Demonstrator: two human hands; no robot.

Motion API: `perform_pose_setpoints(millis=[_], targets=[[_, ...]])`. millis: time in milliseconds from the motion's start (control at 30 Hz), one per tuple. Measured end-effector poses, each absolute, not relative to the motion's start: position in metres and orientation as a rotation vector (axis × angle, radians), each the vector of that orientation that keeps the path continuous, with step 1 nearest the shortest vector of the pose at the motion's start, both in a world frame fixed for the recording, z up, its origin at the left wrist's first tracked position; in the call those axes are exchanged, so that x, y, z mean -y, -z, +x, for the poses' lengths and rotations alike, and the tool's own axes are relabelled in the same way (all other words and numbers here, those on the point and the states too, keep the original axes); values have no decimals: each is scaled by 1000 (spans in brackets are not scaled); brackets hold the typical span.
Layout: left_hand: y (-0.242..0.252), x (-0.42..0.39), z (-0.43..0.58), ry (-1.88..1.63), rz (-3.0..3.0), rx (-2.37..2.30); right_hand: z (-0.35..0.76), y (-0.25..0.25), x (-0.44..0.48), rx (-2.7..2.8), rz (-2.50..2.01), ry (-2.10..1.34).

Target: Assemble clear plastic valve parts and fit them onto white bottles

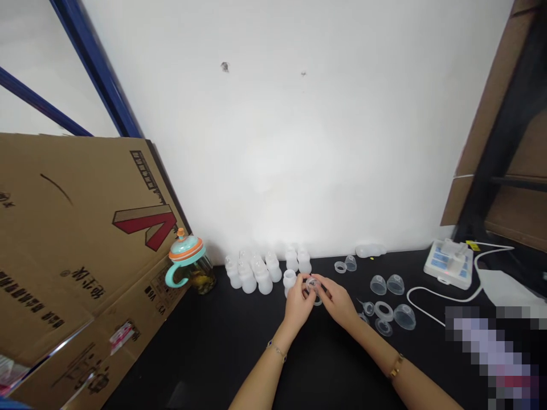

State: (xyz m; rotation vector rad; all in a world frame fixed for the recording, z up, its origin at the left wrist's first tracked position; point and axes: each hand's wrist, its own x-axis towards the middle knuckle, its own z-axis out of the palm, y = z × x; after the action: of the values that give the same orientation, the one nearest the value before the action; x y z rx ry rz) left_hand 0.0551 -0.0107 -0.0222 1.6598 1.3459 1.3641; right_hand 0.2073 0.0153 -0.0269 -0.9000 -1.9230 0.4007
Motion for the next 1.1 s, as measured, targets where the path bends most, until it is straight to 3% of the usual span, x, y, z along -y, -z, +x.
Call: perform_pose_setpoints(millis=[1100], targets=[[18, 13, 59, -1390, 1430, -1190, 210, 18, -7, 2003, -923, -375]])
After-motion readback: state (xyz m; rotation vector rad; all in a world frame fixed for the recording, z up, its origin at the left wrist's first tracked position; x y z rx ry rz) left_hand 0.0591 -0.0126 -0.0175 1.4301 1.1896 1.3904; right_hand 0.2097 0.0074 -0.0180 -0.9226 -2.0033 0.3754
